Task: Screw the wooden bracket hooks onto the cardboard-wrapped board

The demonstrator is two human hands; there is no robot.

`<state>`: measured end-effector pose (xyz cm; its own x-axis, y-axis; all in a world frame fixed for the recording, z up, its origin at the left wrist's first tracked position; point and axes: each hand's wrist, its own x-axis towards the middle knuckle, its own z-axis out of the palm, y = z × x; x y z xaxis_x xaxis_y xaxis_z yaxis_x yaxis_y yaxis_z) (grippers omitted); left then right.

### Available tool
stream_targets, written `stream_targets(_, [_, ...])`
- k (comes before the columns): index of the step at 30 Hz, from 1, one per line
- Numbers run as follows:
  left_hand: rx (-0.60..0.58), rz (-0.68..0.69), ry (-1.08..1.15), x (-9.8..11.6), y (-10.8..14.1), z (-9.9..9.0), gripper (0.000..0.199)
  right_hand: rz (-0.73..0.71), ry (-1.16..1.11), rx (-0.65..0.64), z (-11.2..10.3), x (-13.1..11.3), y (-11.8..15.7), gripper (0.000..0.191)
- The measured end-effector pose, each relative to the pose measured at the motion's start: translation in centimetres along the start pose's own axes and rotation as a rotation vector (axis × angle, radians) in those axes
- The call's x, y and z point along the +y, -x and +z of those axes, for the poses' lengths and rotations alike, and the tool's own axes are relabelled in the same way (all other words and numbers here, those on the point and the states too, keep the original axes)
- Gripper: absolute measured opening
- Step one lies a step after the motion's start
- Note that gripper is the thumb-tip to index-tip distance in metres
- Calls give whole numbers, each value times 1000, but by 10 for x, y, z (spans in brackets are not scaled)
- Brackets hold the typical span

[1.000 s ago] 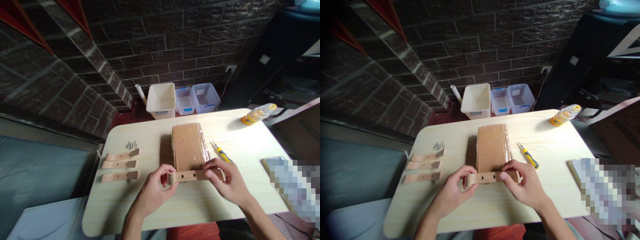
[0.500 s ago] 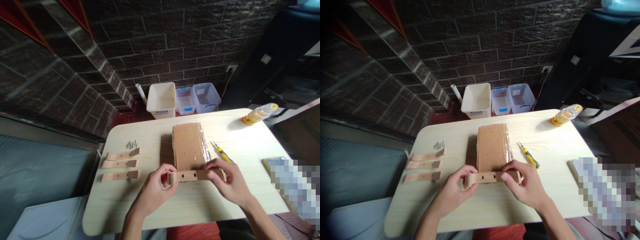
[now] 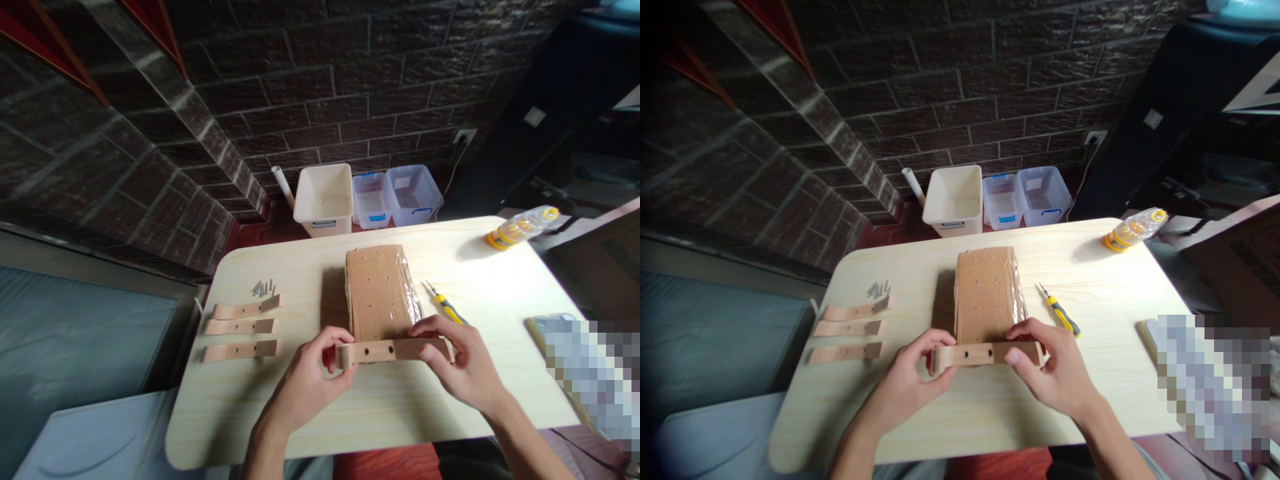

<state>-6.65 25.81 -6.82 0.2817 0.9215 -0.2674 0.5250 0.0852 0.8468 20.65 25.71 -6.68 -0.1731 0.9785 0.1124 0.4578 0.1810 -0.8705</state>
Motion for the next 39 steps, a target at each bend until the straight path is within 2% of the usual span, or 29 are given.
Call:
stream_targets(25, [13, -2, 0, 2, 0, 0, 28, -7, 15, 3, 0, -1, -1, 27])
stream_targets(28, [10, -2, -5, 2, 0, 0, 29, -17, 13, 0, 0, 0, -1, 35])
stream_targets(33, [2, -6, 4, 1, 0, -1, 31, -47, -33, 19, -2, 2, 0, 66])
stream_targets(39, [12, 12, 37, -1, 3, -6, 42, -6, -173, 194, -6, 20, 3, 82])
